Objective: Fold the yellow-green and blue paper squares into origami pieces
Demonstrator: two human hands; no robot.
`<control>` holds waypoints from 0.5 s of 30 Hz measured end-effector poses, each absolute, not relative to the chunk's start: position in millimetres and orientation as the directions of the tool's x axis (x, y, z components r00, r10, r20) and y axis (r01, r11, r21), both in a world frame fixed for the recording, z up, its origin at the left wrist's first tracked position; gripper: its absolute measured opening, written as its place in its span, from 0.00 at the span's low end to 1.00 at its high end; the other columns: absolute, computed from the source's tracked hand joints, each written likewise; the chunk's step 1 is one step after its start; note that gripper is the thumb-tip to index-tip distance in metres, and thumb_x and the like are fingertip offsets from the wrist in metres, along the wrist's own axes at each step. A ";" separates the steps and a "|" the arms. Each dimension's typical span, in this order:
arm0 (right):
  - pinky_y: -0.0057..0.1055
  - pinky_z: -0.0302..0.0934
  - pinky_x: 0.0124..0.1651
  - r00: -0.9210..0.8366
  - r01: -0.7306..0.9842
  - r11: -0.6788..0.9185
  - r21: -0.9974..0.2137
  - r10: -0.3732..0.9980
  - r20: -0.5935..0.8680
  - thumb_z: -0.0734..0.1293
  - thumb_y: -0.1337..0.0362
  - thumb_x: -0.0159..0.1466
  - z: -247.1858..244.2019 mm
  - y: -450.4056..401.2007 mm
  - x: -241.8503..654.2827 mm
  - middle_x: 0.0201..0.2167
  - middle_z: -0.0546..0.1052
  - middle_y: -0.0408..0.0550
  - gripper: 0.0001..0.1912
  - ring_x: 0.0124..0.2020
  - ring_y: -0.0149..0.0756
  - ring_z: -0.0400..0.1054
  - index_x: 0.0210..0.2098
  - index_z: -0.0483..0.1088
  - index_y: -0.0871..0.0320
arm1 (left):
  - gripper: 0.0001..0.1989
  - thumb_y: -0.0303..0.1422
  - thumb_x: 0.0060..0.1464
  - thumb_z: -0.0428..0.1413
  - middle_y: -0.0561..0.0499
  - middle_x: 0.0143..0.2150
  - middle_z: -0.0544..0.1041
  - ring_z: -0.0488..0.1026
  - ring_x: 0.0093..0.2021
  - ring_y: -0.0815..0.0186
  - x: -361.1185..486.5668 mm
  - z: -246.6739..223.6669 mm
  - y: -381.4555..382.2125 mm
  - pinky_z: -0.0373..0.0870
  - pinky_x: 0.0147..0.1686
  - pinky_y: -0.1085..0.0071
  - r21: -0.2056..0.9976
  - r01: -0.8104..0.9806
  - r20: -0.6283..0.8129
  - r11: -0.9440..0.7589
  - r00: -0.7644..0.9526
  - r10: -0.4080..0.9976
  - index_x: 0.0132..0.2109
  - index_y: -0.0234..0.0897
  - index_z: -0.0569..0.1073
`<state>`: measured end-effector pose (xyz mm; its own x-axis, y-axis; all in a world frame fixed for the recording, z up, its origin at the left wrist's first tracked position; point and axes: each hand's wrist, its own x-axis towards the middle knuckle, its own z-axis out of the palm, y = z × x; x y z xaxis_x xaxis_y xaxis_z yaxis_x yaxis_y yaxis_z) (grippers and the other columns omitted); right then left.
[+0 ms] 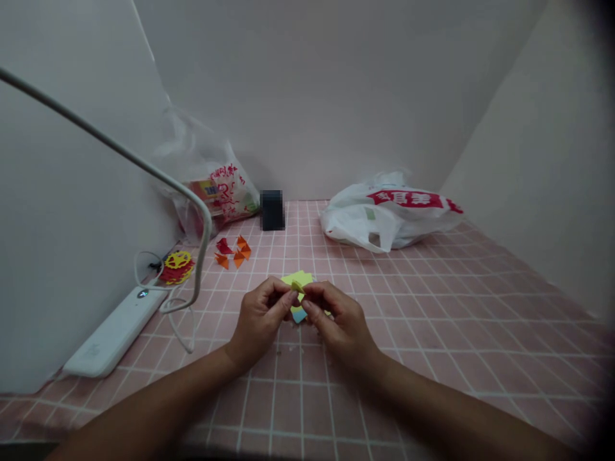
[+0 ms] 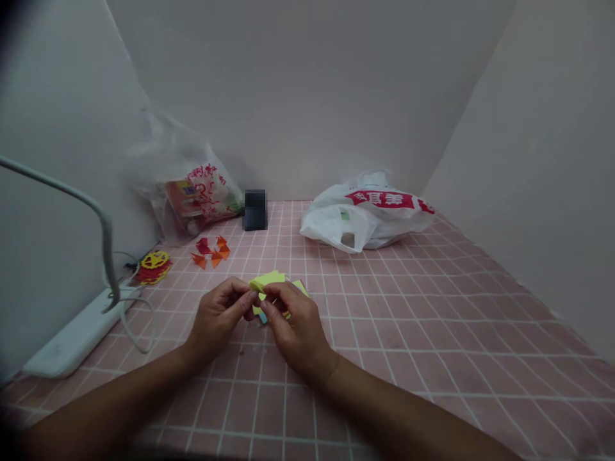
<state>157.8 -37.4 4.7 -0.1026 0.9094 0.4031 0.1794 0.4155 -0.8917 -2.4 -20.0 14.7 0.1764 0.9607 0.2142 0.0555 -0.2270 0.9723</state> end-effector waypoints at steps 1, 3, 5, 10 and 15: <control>0.34 0.62 0.37 -0.095 0.188 0.408 -0.893 0.913 0.397 0.65 0.65 0.65 4.3 -36.8 158.3 0.35 0.75 0.47 0.03 0.35 0.38 0.69 0.38 0.72 0.55 | 0.08 0.34 0.57 0.58 0.56 0.24 0.73 0.71 0.23 0.72 -2.7 14.7 -20.4 0.69 0.25 0.76 0.971 0.068 0.213 -0.230 0.190 0.958 0.32 0.35 0.71; 0.34 0.62 0.36 -0.088 0.178 0.368 -0.913 0.930 0.358 0.65 0.65 0.65 2.6 -35.3 159.5 0.33 0.75 0.47 0.03 0.34 0.38 0.69 0.35 0.71 0.55 | 0.08 0.34 0.58 0.58 0.56 0.24 0.72 0.71 0.24 0.72 -3.2 15.0 -21.2 0.69 0.26 0.77 0.967 0.085 0.215 -0.239 0.229 0.950 0.33 0.35 0.73; 0.33 0.62 0.34 -0.098 0.133 0.312 -0.941 0.949 0.301 0.64 0.64 0.66 1.3 -34.0 160.5 0.31 0.74 0.47 0.05 0.33 0.37 0.68 0.33 0.71 0.55 | 0.08 0.34 0.59 0.57 0.54 0.27 0.74 0.71 0.25 0.72 -3.9 15.8 -21.3 0.69 0.27 0.76 0.964 0.087 0.218 -0.250 0.277 0.936 0.34 0.34 0.74; 0.31 0.61 0.31 -0.121 0.034 0.230 -0.973 0.967 0.224 0.64 0.63 0.65 5.3 -31.8 161.2 0.28 0.72 0.45 0.06 0.28 0.34 0.66 0.31 0.69 0.56 | 0.09 0.35 0.61 0.54 0.53 0.28 0.74 0.71 0.26 0.72 -6.2 16.8 -17.7 0.69 0.29 0.75 0.970 0.065 0.201 -0.235 0.332 0.922 0.35 0.34 0.73; 0.31 0.60 0.30 -0.154 -0.017 0.207 -0.978 0.966 0.207 0.63 0.62 0.64 10.9 -31.2 160.9 0.27 0.71 0.44 0.07 0.27 0.33 0.65 0.31 0.68 0.56 | 0.07 0.34 0.60 0.55 0.54 0.28 0.73 0.71 0.26 0.72 -7.3 14.8 -15.6 0.69 0.29 0.75 0.979 0.030 0.178 -0.200 0.342 0.923 0.37 0.34 0.72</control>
